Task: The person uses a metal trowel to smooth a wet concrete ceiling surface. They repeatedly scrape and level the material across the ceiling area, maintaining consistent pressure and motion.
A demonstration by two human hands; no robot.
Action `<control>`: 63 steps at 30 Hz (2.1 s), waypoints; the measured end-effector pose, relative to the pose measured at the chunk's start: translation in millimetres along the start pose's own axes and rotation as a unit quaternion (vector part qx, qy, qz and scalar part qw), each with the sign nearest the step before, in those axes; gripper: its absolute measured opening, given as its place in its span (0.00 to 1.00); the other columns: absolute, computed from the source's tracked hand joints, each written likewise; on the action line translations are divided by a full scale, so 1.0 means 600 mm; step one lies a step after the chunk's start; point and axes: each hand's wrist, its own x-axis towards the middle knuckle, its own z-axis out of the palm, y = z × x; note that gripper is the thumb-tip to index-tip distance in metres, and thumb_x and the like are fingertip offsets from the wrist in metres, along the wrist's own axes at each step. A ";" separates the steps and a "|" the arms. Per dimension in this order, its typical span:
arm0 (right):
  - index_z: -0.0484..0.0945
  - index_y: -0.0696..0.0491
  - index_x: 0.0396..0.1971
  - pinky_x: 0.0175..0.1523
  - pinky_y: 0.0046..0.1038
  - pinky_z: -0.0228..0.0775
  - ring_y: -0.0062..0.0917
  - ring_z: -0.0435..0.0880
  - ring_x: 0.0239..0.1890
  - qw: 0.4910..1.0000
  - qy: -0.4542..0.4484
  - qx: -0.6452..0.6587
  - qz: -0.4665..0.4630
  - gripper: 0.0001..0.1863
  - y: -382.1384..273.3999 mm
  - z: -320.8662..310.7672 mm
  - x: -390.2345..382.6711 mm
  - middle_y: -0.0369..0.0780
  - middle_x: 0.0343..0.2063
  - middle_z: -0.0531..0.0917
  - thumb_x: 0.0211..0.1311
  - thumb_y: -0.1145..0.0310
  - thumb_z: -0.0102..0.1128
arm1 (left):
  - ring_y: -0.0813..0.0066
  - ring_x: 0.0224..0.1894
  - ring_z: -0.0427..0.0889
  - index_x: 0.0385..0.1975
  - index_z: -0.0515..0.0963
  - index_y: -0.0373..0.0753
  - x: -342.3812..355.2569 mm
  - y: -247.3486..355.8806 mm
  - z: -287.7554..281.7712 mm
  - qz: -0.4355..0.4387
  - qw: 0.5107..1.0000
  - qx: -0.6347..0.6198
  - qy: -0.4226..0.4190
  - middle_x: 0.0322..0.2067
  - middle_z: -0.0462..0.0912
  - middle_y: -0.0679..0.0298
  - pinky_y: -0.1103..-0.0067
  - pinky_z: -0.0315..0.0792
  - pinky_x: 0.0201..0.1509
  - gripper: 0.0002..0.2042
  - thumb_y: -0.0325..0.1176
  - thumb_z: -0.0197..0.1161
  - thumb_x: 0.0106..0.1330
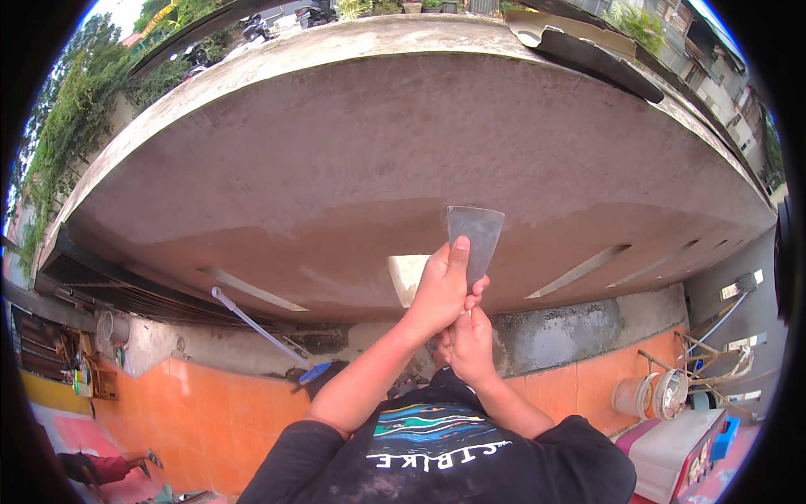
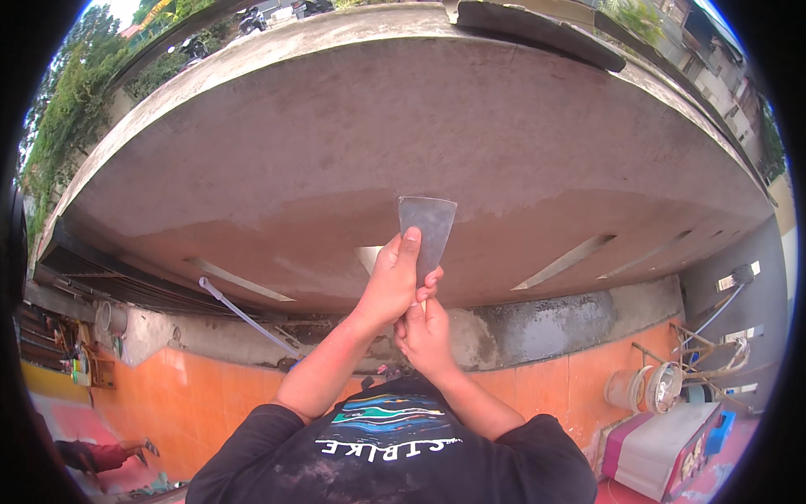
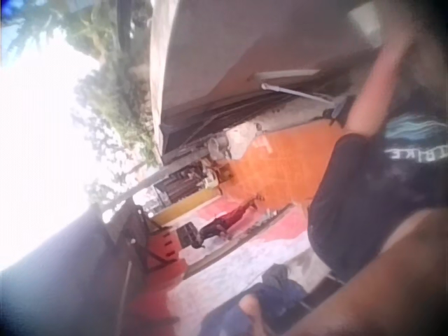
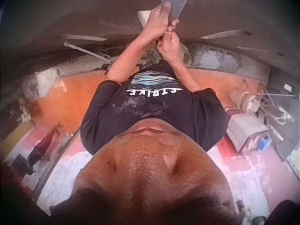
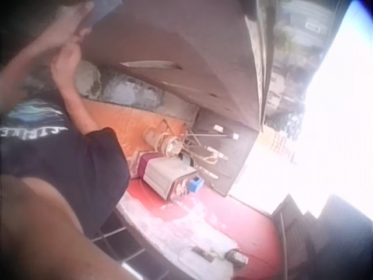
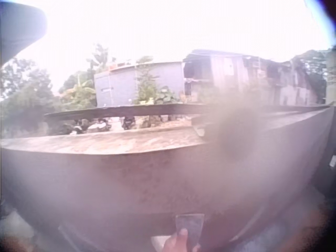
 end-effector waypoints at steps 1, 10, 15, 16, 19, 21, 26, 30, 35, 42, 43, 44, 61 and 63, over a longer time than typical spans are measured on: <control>0.65 0.54 0.40 0.15 0.17 0.54 0.14 0.64 0.14 1.000 0.003 0.000 -0.005 0.14 -0.005 0.009 0.005 0.35 0.18 0.69 0.77 0.58 0.38 | 0.85 0.15 0.64 0.37 0.64 0.38 0.001 0.010 0.001 -0.010 1.000 0.009 0.002 0.19 0.70 0.66 0.85 0.62 0.19 0.24 0.58 0.40 0.74; 0.63 0.50 0.38 0.18 0.16 0.56 0.12 0.64 0.15 0.992 -0.090 0.000 -0.088 0.10 -0.097 0.029 0.065 0.34 0.20 0.69 0.77 0.60 0.40 | 0.85 0.16 0.65 0.35 0.64 0.38 0.015 0.124 0.036 0.125 0.990 0.054 -0.024 0.19 0.71 0.66 0.85 0.63 0.20 0.24 0.57 0.40 0.75; 0.65 0.54 0.44 0.14 0.16 0.55 0.14 0.65 0.14 0.999 -0.029 -0.002 0.027 0.17 -0.024 0.014 -0.002 0.36 0.19 0.70 0.76 0.54 0.38 | 0.84 0.16 0.64 0.39 0.65 0.37 -0.022 0.033 0.012 -0.012 0.999 0.016 0.029 0.19 0.70 0.66 0.85 0.63 0.20 0.23 0.56 0.39 0.76; 0.65 0.54 0.43 0.14 0.16 0.55 0.14 0.65 0.13 0.999 -0.009 0.014 0.044 0.17 -0.009 0.010 -0.006 0.36 0.19 0.69 0.77 0.55 0.38 | 0.84 0.15 0.64 0.39 0.65 0.38 -0.021 0.018 0.005 -0.055 0.997 0.018 0.048 0.19 0.70 0.66 0.85 0.62 0.20 0.23 0.55 0.39 0.76; 0.65 0.54 0.41 0.14 0.17 0.55 0.15 0.64 0.12 1.000 -0.005 0.023 0.016 0.15 0.019 0.001 -0.002 0.36 0.19 0.69 0.77 0.56 0.38 | 0.84 0.15 0.64 0.39 0.65 0.38 -0.007 -0.007 -0.012 0.009 1.000 0.026 0.013 0.19 0.70 0.66 0.85 0.62 0.19 0.23 0.55 0.38 0.76; 0.64 0.54 0.40 0.14 0.17 0.55 0.15 0.63 0.12 1.000 -0.014 0.017 0.005 0.15 0.027 0.003 0.004 0.35 0.18 0.69 0.77 0.56 0.38 | 0.85 0.15 0.64 0.38 0.65 0.38 -0.002 -0.007 -0.018 -0.017 0.999 0.032 0.015 0.18 0.70 0.66 0.85 0.62 0.19 0.23 0.55 0.38 0.76; 0.64 0.54 0.39 0.13 0.17 0.55 0.14 0.63 0.12 1.000 -0.003 0.026 -0.007 0.16 0.037 0.021 0.011 0.35 0.17 0.68 0.77 0.56 0.37 | 0.85 0.15 0.63 0.36 0.66 0.37 -0.002 0.006 -0.026 -0.012 0.997 0.070 0.005 0.18 0.70 0.66 0.84 0.62 0.19 0.22 0.53 0.38 0.76; 0.64 0.54 0.39 0.14 0.17 0.55 0.14 0.62 0.12 0.999 0.003 0.029 -0.028 0.16 0.051 0.024 0.013 0.34 0.17 0.67 0.77 0.55 0.36 | 0.85 0.15 0.63 0.36 0.66 0.37 -0.002 0.002 -0.033 -0.003 0.996 0.086 0.002 0.18 0.71 0.65 0.84 0.62 0.19 0.22 0.53 0.38 0.77; 0.65 0.55 0.40 0.14 0.16 0.55 0.14 0.62 0.13 0.999 -0.007 0.043 -0.024 0.19 0.051 0.021 0.014 0.35 0.19 0.68 0.77 0.53 0.35 | 0.84 0.15 0.63 0.36 0.66 0.37 -0.009 -0.002 -0.032 0.025 0.996 0.084 0.003 0.18 0.70 0.66 0.83 0.62 0.20 0.21 0.51 0.37 0.77; 0.67 0.54 0.39 0.14 0.15 0.55 0.14 0.63 0.13 0.999 -0.022 -0.007 -0.029 0.19 0.050 -0.001 0.023 0.34 0.18 0.68 0.76 0.51 0.37 | 0.85 0.15 0.64 0.35 0.67 0.37 -0.002 -0.014 -0.026 0.041 0.996 0.078 0.017 0.18 0.70 0.66 0.83 0.63 0.20 0.21 0.51 0.37 0.77; 0.67 0.54 0.40 0.14 0.15 0.55 0.14 0.63 0.13 0.999 -0.024 -0.015 -0.039 0.19 0.054 -0.003 0.023 0.34 0.18 0.68 0.76 0.51 0.38 | 0.85 0.15 0.64 0.35 0.67 0.37 -0.003 -0.019 -0.028 0.043 0.995 0.083 0.021 0.18 0.71 0.66 0.83 0.63 0.19 0.22 0.51 0.38 0.77; 0.67 0.53 0.40 0.13 0.15 0.55 0.14 0.63 0.13 0.998 -0.024 -0.021 -0.045 0.20 0.056 -0.005 0.024 0.34 0.17 0.67 0.76 0.50 0.38 | 0.85 0.15 0.64 0.35 0.67 0.37 -0.004 -0.021 -0.029 0.081 0.994 0.079 0.010 0.18 0.71 0.66 0.83 0.63 0.19 0.22 0.51 0.38 0.77; 0.64 0.51 0.35 0.14 0.18 0.55 0.14 0.63 0.12 1.000 -0.022 0.012 -0.016 0.14 0.009 -0.024 -0.012 0.33 0.16 0.67 0.77 0.56 0.39 | 0.85 0.17 0.66 0.39 0.66 0.37 -0.020 -0.032 0.009 0.076 0.996 0.043 -0.011 0.22 0.74 0.65 0.85 0.64 0.21 0.22 0.53 0.39 0.76; 0.64 0.51 0.35 0.14 0.18 0.56 0.14 0.63 0.12 1.000 -0.018 0.006 -0.001 0.14 0.027 -0.039 -0.008 0.33 0.16 0.67 0.77 0.57 0.39 | 0.85 0.16 0.66 0.38 0.66 0.38 -0.013 -0.052 0.000 0.059 0.997 0.040 0.009 0.21 0.73 0.65 0.85 0.64 0.21 0.22 0.54 0.39 0.76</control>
